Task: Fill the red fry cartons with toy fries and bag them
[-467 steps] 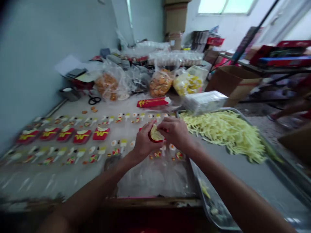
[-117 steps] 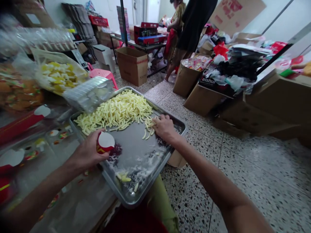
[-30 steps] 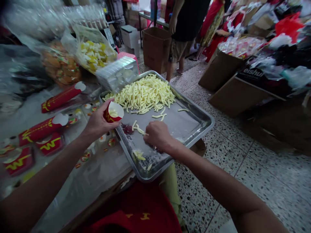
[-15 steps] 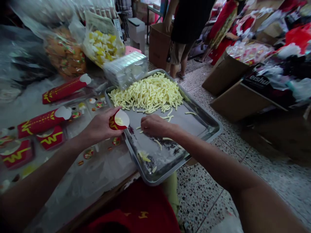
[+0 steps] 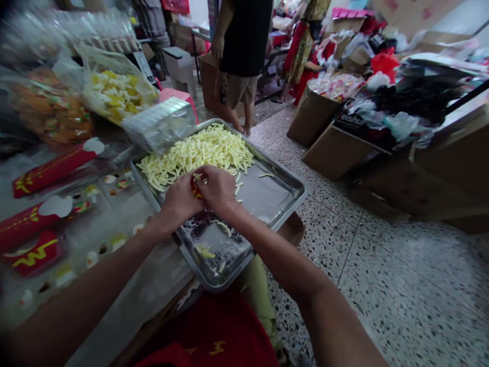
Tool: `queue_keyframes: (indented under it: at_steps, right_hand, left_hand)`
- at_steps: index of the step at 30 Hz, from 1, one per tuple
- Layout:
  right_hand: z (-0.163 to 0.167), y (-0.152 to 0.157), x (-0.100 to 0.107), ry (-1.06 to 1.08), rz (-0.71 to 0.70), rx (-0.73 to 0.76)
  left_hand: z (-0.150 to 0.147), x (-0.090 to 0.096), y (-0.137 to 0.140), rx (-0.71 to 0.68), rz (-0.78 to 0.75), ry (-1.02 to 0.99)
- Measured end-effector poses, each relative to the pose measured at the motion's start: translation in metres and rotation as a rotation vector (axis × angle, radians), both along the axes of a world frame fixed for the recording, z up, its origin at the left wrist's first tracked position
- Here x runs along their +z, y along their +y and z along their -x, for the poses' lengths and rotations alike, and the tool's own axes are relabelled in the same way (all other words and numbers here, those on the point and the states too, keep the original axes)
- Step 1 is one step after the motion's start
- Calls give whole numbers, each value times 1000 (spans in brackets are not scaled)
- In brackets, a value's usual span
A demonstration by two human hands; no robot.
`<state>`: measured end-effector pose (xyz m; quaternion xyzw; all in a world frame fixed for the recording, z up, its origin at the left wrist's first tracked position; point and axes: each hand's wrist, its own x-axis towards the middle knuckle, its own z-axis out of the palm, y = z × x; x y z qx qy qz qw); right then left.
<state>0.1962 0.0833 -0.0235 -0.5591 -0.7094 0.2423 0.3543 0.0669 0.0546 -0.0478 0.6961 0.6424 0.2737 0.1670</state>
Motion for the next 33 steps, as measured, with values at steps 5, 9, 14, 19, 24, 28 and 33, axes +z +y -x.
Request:
queue_keyframes:
  at_steps: [5, 9, 14, 19, 24, 28, 33]
  right_hand:
    - [-16, 2, 14, -119, 111, 122]
    - [-31, 26, 35, 0, 60, 208]
    - [-24, 47, 54, -59, -59, 175]
    - [-37, 32, 52, -107, -99, 208]
    - [-84, -28, 23, -475, -13, 189]
    - [-99, -61, -5, -754, 129, 254]
    - [-105, -53, -13, -689, 236, 265]
  left_hand:
    - [-16, -2, 12, 22, -115, -59]
    - [-24, 19, 24, 50, -209, -100]
    - [-36, 34, 37, 22, -246, -180]
    - [-23, 16, 38, -53, -256, -185]
    - [7, -3, 28, -21, -181, -207]
    - [16, -3, 19, -7, -155, -224]
    - [12, 3, 13, -46, -152, -211]
